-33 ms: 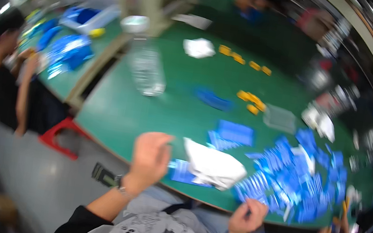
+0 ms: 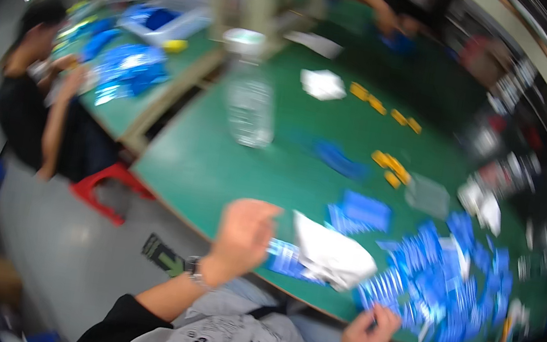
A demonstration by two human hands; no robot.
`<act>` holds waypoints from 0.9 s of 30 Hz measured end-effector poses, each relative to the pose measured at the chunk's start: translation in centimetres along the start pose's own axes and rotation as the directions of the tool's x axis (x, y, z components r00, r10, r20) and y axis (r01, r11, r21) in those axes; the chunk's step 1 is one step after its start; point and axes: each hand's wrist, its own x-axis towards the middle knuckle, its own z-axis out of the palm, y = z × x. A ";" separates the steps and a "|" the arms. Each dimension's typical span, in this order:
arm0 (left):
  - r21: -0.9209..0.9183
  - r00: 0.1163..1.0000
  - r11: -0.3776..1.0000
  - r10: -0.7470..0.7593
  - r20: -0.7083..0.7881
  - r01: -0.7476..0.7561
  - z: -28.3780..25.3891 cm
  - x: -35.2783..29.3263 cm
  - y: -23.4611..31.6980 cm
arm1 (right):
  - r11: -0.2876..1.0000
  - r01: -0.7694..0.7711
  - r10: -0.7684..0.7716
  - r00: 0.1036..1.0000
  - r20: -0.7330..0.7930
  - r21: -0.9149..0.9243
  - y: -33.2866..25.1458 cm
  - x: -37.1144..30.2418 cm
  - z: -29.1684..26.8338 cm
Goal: The person attaches small plastic strips onto backing sheets by hand, aligns and presses them into place, and stacks the completed sheets on the table.
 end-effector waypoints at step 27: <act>-0.223 0.992 0.974 -0.072 -0.108 0.046 -0.7 -1.4 -1.0 | 0.982 -0.090 0.077 0.994 -0.081 -0.166 -4.9 1.7 1.0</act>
